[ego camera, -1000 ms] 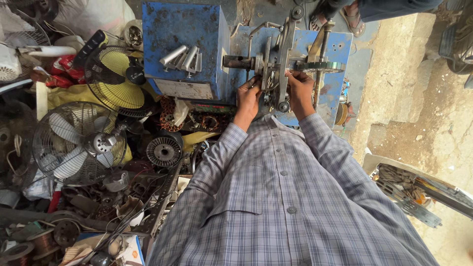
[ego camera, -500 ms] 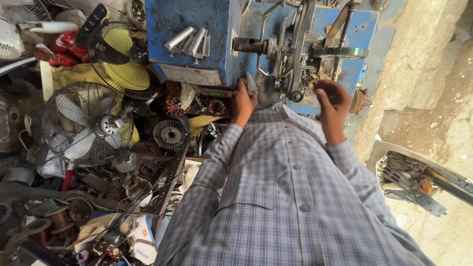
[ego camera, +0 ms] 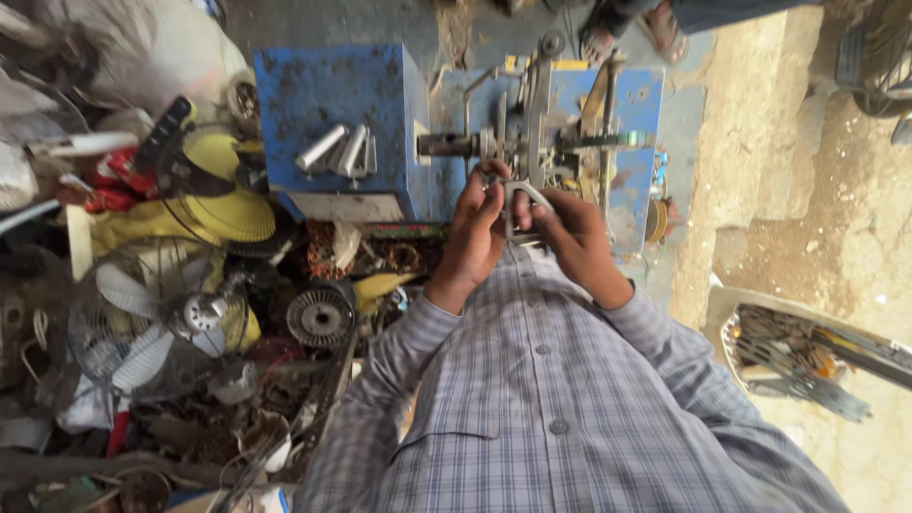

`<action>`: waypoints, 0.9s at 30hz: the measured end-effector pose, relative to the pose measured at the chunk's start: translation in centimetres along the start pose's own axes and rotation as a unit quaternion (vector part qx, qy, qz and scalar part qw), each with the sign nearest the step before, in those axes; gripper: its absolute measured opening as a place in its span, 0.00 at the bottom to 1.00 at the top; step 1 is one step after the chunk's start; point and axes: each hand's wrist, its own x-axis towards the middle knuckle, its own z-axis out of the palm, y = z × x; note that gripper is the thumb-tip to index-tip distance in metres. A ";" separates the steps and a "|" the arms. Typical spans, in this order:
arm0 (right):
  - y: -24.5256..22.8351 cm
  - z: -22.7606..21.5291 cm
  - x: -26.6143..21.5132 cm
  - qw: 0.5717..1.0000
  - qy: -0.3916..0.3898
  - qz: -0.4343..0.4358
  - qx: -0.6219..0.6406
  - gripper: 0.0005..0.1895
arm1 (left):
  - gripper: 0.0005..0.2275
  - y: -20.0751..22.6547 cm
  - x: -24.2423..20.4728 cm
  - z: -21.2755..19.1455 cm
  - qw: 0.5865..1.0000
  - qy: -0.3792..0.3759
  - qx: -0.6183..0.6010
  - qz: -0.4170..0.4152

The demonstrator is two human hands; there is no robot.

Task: The person operates a blue benchtop machine, using both hands to adjust a metal component and turn a handle. They then pick up a wrench and use it to tighten a bolt on the machine before continuing to adjust the component by hand.

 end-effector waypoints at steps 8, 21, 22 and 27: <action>-3.1 -2.9 1.1 0.987 0.104 -0.033 -0.116 0.14 | 0.06 1.4 1.1 1.3 0.925 -0.059 0.336 0.167; -7.1 -2.4 2.7 0.960 0.096 -0.139 -0.221 0.09 | 0.18 -3.0 5.1 -1.7 0.991 -0.035 0.127 0.026; -7.2 -2.3 2.7 0.954 0.104 -0.145 -0.240 0.09 | 0.18 -3.1 5.3 -1.7 0.995 -0.043 0.094 -0.004; -7.4 -1.9 3.4 0.946 0.124 -0.147 -0.260 0.12 | 0.12 -2.4 5.9 -1.5 0.997 -0.027 0.066 0.008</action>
